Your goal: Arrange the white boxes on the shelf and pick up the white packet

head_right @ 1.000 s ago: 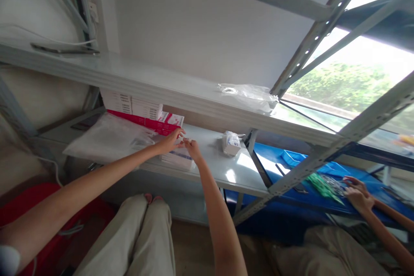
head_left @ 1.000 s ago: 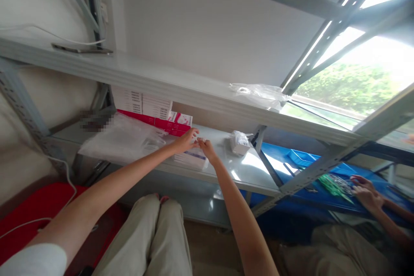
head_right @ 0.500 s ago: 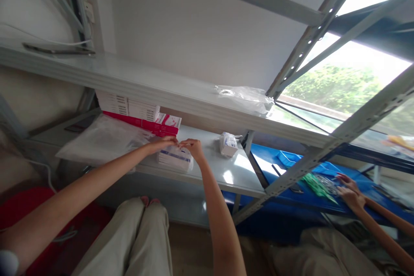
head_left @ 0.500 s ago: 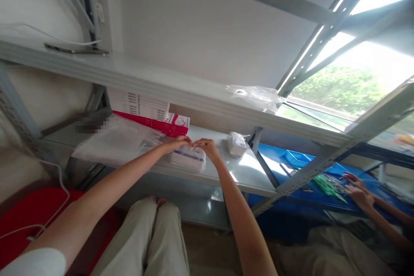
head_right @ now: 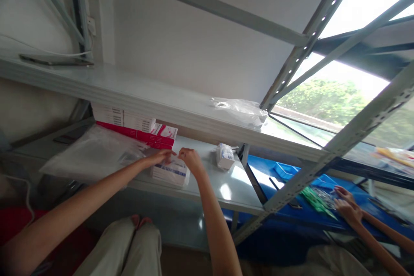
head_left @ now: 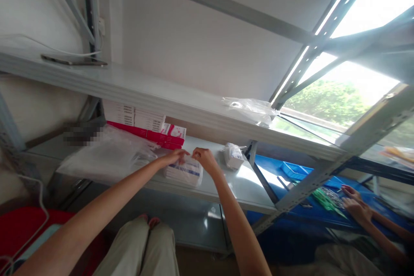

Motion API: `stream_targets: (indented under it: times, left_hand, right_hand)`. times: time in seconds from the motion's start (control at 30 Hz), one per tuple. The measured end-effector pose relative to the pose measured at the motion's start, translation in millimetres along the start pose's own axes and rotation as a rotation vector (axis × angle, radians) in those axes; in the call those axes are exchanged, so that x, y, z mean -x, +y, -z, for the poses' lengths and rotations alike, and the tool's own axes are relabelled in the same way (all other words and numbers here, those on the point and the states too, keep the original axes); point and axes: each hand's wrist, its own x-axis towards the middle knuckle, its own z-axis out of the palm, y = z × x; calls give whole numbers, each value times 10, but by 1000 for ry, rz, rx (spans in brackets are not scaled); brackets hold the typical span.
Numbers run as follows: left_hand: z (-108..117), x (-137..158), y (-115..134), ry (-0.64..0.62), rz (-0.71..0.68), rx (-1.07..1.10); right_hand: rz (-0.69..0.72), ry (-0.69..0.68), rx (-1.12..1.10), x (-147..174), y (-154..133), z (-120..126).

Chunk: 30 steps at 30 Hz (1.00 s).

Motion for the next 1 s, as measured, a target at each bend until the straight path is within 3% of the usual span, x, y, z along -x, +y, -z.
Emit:
stream_targets:
  times: [0.13, 0.3, 0.4, 0.6, 0.8, 1.0]
  left_hand:
    - [-48, -111, -56, 35, -112, -132]
    - [-2, -116, 18, 149, -270, -441]
    - [76, -90, 63, 130, -284, -475]
    - [236, -153, 92, 30, -335, -665]
    - [250, -272, -56, -25, -323, -725]
    - [464, -321, -137, 105, -239, -695]
  right_hand:
    - [71, 65, 382, 13, -60, -219]
    - [126, 25, 485, 71, -127, -326]
    - [47, 44, 489, 158, -179, -273]
    - [-200, 245, 506, 587, -409, -219]
    - [-301, 37, 526, 828, -834, -397]
    - [-309, -130, 517, 1326, -1061, -901]
